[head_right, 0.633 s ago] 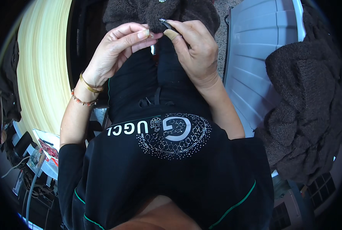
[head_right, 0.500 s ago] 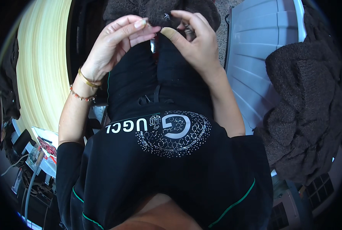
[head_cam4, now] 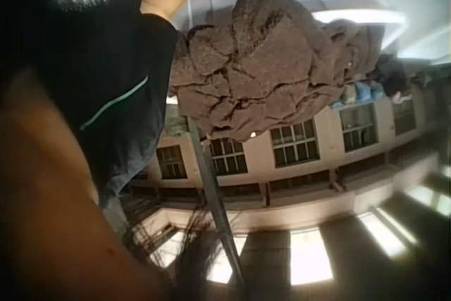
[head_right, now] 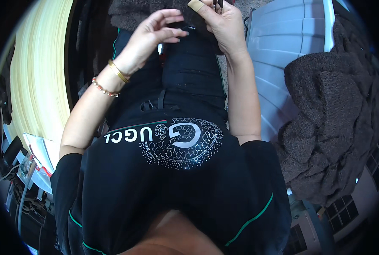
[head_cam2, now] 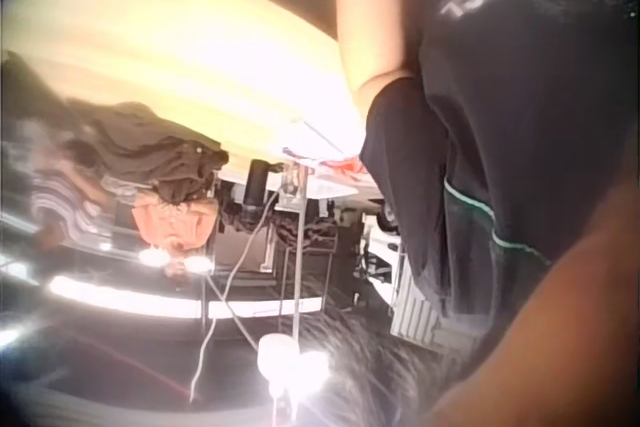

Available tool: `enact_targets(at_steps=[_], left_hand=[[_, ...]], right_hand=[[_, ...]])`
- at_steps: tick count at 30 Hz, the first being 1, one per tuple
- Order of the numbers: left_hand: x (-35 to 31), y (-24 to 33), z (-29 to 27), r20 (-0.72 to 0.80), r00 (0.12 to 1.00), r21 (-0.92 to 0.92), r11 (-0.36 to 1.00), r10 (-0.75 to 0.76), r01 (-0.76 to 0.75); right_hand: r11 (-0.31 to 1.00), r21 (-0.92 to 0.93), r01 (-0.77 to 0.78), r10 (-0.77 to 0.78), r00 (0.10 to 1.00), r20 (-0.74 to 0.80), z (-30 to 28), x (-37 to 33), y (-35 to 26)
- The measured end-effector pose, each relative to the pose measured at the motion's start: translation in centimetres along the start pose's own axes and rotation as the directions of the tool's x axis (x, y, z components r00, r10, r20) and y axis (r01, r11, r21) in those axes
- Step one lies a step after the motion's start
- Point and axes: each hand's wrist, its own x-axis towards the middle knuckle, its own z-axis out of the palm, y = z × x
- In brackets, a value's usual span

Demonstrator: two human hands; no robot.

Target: Inspecting and applying decorative markings to brown fabric pieces in a production environment.

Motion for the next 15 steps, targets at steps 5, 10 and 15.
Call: enact_targets(at_steps=[5, 10, 15], left_hand=[[1.5, -1.5, 3.0, 0.059, 0.985, 0.275, 0.946, 0.164, -0.174], [1.0, 1.1, 2.2, 0.073, 0.967, 0.127, 0.96, 0.243, -0.251], [-3.2, 6.3, 0.7, -0.042, 0.913, -0.053, 0.912, 0.405, -0.407]], right_hand=[[0.982, 0.187, -0.013, 0.015, 1.0, -0.01, -0.4, -0.4, -2.5], [0.8, 0.577, 0.163, -0.307, 0.938, 0.16, -0.3, -0.7, -5.9], [0.883, 0.427, 0.193, -0.187, 0.981, -0.056, -0.4, -2.1, -9.4]])
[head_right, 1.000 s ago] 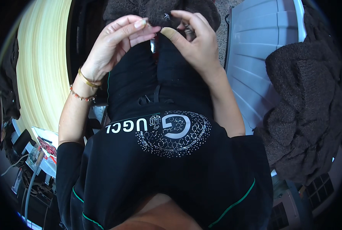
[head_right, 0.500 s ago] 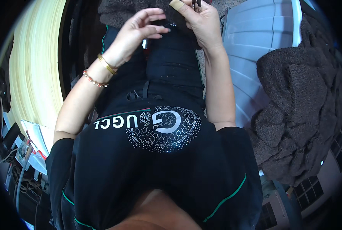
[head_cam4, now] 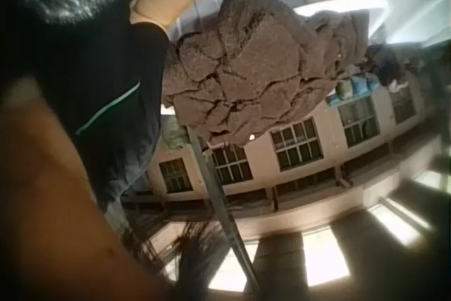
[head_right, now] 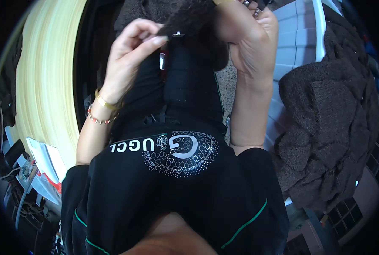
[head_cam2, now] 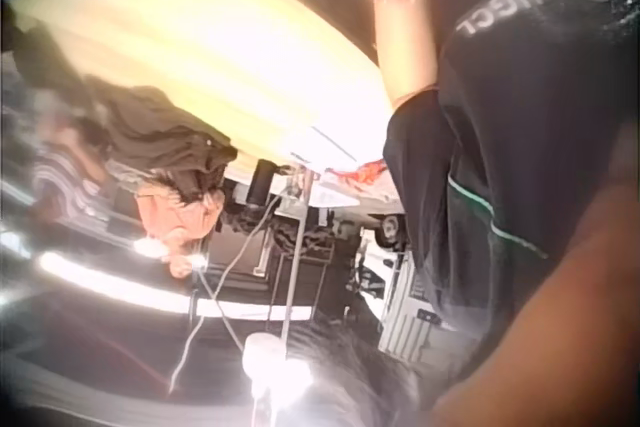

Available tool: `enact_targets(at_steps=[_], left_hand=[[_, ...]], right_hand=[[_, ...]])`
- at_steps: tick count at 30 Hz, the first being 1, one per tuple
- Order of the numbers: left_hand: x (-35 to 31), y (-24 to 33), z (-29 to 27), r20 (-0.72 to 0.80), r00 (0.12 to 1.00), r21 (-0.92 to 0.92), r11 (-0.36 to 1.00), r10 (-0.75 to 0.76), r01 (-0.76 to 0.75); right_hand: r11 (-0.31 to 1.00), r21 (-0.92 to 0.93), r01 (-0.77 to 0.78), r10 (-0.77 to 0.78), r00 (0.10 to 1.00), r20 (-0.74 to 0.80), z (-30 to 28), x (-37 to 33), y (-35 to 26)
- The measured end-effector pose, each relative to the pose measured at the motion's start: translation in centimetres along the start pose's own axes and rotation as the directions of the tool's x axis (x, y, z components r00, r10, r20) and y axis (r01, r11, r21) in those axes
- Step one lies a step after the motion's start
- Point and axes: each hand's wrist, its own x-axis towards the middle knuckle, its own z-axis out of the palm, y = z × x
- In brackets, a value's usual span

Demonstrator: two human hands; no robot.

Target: Inspecting and applying decorative markings to brown fabric pieces in a production environment.

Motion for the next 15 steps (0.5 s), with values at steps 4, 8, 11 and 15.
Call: enact_targets(at_steps=[4, 8, 11, 15], left_hand=[[-1.6, 4.6, -1.8, 0.068, 0.997, 0.022, 0.999, 0.034, -0.035], [-1.9, 3.7, -2.5, 0.049, 0.991, -0.041, 0.991, -0.128, 0.13], [-2.3, 1.4, -2.1, 0.025, 0.981, -0.098, 0.977, -0.19, 0.192], [-2.7, -0.8, -1.0, 0.066, 0.986, -0.025, 0.987, -0.157, 0.158]], right_hand=[[0.994, 0.004, 0.111, -0.11, 0.975, 0.193, 0.4, 0.5, 0.1], [0.994, -0.073, 0.076, -0.062, 0.98, 0.189, -0.2, 0.9, 2.5], [0.991, -0.133, -0.018, 0.025, 0.999, 0.047, -0.6, 0.7, 4.2], [0.963, -0.178, -0.202, 0.193, 0.979, -0.07, -0.8, -0.3, 3.8]])
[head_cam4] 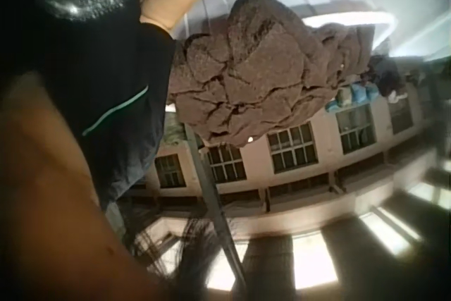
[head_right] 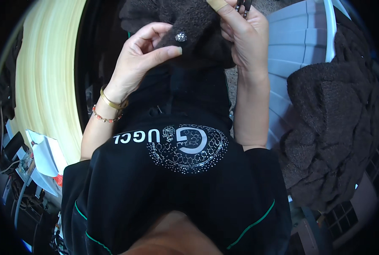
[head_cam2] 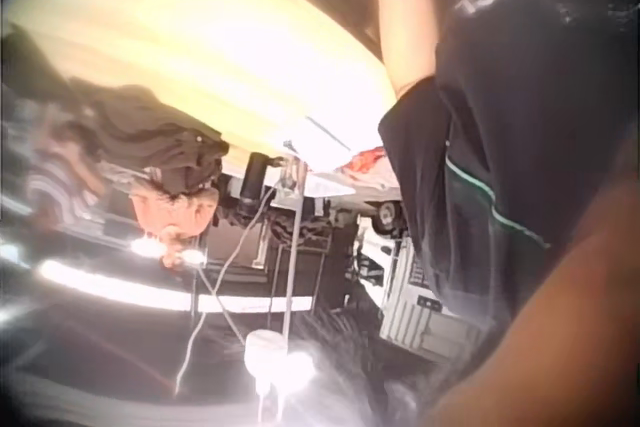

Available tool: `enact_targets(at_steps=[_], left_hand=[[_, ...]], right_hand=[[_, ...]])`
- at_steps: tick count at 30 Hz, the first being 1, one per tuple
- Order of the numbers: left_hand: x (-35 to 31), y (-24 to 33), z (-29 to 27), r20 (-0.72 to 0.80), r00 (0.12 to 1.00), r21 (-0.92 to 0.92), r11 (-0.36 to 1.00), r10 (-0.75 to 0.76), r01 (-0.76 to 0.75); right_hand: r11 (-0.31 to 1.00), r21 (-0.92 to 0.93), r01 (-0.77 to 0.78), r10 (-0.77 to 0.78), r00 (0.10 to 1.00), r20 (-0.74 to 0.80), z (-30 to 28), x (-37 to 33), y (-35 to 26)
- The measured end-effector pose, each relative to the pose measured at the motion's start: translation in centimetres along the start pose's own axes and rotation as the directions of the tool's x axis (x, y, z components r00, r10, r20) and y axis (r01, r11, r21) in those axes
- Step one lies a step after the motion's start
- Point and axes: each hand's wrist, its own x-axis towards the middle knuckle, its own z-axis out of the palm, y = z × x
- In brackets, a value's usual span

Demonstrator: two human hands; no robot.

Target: Inspecting and applying decorative markings to brown fabric pieces in a production environment.

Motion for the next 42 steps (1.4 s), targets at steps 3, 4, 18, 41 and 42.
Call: enact_targets(at_steps=[3, 4, 18, 41, 42], left_hand=[[0.4, -0.8, 0.6, -0.022, 0.997, 0.035, 0.997, 0.07, -0.07], [0.5, -0.9, 0.7, -0.015, 0.998, 0.033, 0.998, 0.059, -0.059], [0.8, -1.4, -0.8, -0.006, 0.98, 0.2, 0.961, 0.197, -0.191], [0.5, -1.2, -0.6, 0.051, 0.985, 0.398, 0.902, 0.163, -0.17], [0.5, -1.1, -0.6, 0.039, 0.988, 0.403, 0.902, 0.15, -0.153]], right_hand=[[0.997, -0.077, -0.008, 0.008, 1.0, 0.002, 0.2, -0.5, -0.5], [0.996, -0.086, -0.014, 0.014, 1.0, -0.001, 0.5, -0.6, -0.4], [0.313, -0.63, 0.71, -0.389, 0.702, 0.597, -2.1, -4.1, -2.1], [0.052, -0.541, 0.84, -0.394, 0.515, 0.761, -1.4, -3.4, -2.1], [0.046, -0.543, 0.839, -0.388, 0.516, 0.764, -1.3, -3.4, -2.2]])
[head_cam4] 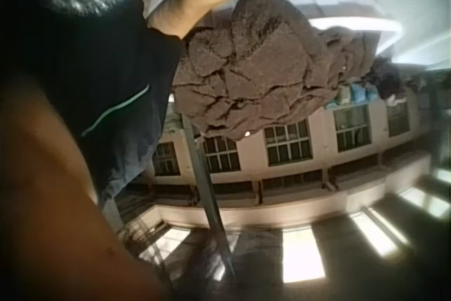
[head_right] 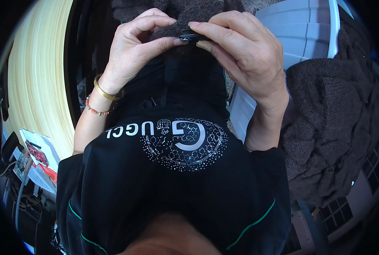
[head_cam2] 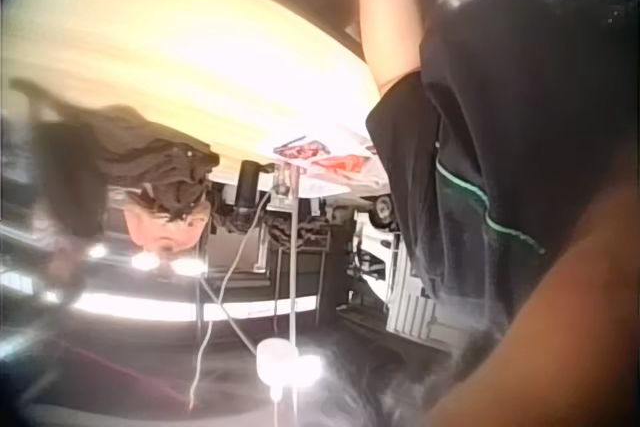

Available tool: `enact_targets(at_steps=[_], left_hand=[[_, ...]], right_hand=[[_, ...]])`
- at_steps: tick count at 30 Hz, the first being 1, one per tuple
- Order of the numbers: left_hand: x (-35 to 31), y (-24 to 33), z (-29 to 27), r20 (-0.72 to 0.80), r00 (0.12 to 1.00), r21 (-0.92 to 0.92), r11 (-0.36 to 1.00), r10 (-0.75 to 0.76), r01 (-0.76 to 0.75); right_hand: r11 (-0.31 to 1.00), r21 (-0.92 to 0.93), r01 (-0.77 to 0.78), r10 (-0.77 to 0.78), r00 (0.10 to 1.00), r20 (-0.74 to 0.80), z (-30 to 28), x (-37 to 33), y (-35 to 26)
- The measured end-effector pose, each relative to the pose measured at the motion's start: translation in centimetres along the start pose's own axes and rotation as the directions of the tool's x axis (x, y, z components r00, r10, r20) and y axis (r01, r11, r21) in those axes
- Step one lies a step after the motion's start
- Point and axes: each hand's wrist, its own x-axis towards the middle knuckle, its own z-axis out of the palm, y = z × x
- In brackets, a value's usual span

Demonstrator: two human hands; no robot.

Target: Inspecting and applying decorative markings to brown fabric pieces in a production environment.

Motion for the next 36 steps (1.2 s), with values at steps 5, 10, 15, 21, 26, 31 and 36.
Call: enact_targets(at_steps=[5, 10, 15, 21, 26, 31, 36], left_hand=[[-0.1, -0.1, 0.1, 0.011, 0.999, -0.005, 0.999, 0.034, -0.034], [0.4, 0.2, 0.1, 0.013, 0.998, -0.002, 0.998, -0.059, 0.059], [3.1, 2.2, -1.5, 0.063, 0.953, 0.201, 0.939, -0.296, 0.278], [10.0, 3.4, -0.7, 0.043, 0.997, 0.34, 0.939, -0.068, 0.049], [13.5, 2.6, 2.5, 0.074, 0.969, 0.896, 0.441, -0.237, 0.039], [13.8, 1.7, 1.1, -0.053, 0.956, 0.994, 0.077, -0.288, 0.078], [15.6, -0.7, -6.1, -0.128, 0.865, 0.805, 0.458, -0.486, 0.377]], right_hand=[[0.999, 0.018, -0.027, 0.025, 0.997, 0.073, -0.5, -0.1, -0.3], [0.987, 0.142, -0.071, 0.07, 0.997, 0.011, -0.9, -0.3, 0.2], [0.941, 0.206, -0.268, 0.307, 0.933, -0.188, -1.7, -0.9, -0.1], [0.76, 0.436, -0.482, 0.594, 0.787, -0.166, -0.9, -2.6, -0.4], [0.709, 0.489, -0.508, 0.633, 0.765, -0.122, -0.6, -4.8, -0.3], [0.726, 0.418, -0.545, 0.647, 0.748, -0.149, -0.4, -6.4, -0.1], [0.71, 0.491, -0.505, 0.651, 0.736, -0.184, 0.5, -6.3, 0.0]])
